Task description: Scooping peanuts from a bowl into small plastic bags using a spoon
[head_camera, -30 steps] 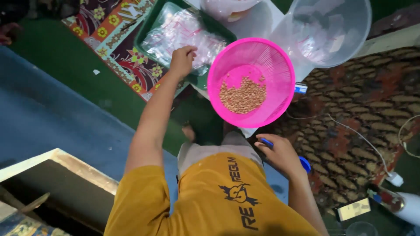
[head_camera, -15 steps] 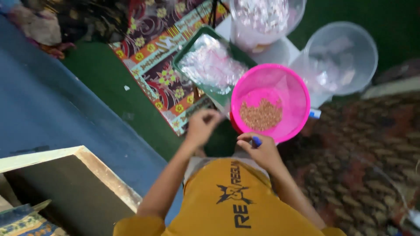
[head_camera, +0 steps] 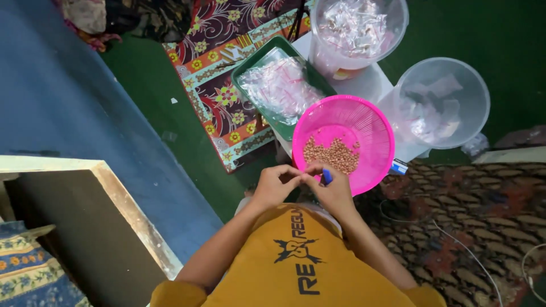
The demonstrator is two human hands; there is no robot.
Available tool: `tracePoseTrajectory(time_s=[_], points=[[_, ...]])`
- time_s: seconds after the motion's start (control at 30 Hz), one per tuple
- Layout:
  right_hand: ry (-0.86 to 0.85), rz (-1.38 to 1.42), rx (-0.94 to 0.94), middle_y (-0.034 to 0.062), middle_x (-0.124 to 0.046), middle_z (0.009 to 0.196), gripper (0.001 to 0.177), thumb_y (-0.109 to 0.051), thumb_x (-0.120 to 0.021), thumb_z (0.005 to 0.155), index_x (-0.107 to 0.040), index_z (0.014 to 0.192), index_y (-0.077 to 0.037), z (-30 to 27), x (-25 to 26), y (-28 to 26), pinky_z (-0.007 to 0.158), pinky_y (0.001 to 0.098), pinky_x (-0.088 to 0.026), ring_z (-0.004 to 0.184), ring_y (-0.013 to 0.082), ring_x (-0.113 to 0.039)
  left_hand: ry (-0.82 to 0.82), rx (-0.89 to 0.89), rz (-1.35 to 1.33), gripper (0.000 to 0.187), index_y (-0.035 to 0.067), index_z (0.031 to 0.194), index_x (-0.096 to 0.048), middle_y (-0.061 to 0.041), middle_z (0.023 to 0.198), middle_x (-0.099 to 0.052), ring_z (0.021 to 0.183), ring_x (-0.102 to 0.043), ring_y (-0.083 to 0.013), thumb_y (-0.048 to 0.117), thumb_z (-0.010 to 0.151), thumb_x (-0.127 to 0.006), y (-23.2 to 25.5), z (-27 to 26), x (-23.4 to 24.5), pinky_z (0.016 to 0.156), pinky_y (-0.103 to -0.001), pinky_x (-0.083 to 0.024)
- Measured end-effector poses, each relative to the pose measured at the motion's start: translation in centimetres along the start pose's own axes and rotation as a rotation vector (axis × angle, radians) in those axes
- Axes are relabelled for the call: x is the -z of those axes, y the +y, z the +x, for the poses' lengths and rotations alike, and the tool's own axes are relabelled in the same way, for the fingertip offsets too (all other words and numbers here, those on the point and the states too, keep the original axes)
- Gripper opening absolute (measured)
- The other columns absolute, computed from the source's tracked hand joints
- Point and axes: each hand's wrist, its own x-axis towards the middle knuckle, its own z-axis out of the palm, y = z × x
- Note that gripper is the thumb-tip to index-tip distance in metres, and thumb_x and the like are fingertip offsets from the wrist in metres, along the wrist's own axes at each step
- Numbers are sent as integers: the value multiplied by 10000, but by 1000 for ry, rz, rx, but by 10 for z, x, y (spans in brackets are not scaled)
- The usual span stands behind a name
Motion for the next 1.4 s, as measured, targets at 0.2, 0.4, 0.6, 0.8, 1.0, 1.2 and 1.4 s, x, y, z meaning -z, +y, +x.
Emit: tracePoseTrajectory(time_s=[0.2, 0.4, 0.6, 0.8, 1.0, 1.2, 1.4], points=[[-38, 37, -30, 24, -775, 789, 207, -222, -929, 731, -808, 891, -170, 3, -19, -9, 565, 240, -452, 570, 104, -552, -13, 44, 13, 137, 196, 845, -841, -47, 679, -744, 636, -661, -108, 151, 720, -877, -18, 3, 21, 591, -260, -534], [-64, 24, -100, 45, -785, 765, 175, -188, -906, 741, -856, 908, -166, -4, -43, -25, 576, 244, -465, 599, 103, -569, -62, 92, -83, 137, 144, 881, -838, -94, 679, -760, 637, -686, -107, 149, 749, -875, -5, -12, 62, 616, -245, -552], [-13, -120, -74, 29, -787, 755, 102, -199, -834, 804, -855, 903, -213, -17, -66, -20, 661, 271, -539, 692, 157, -684, -108, 8, -50, 65, 91, 911, -813, -117, 723, -767, 686, -746, -193, 138, 869, -795, -7, -22, 79, 658, -296, -588], [96, -321, 103, 53, -747, 706, 77, -189, -846, 741, -820, 814, -195, -15, -52, 5, 668, 308, -567, 723, 245, -734, 122, -336, 285, 142, 77, 803, -641, -141, 670, -656, 632, -686, -323, 127, 937, -633, -32, -18, 37, 568, -367, -551], [50, -468, 137, 21, -742, 718, 84, -270, -805, 755, -780, 802, -205, 1, 1, 17, 675, 400, -570, 731, 283, -724, 236, -712, 631, 163, 151, 1068, -688, -82, 1011, -662, 949, -699, -287, 125, 910, -655, -24, -15, -3, 762, -359, -598], [-109, -551, 12, -30, -764, 769, 101, -336, -780, 764, -781, 828, -257, 1, 26, 20, 729, 450, -574, 787, 287, -736, 197, -1080, 941, 128, 203, 1028, -653, -129, 1025, -602, 737, -610, -288, 208, 974, -537, -25, -11, -2, 551, -323, -518], [-270, -609, 103, 51, -762, 804, 141, -316, -768, 782, -774, 879, -213, 3, 22, 13, 762, 499, -570, 827, 352, -723, -9, -1211, 1011, 196, 124, 1014, -678, -122, 892, -586, 727, -589, -307, 217, 911, -539, -48, 1, 22, 548, -370, -512]])
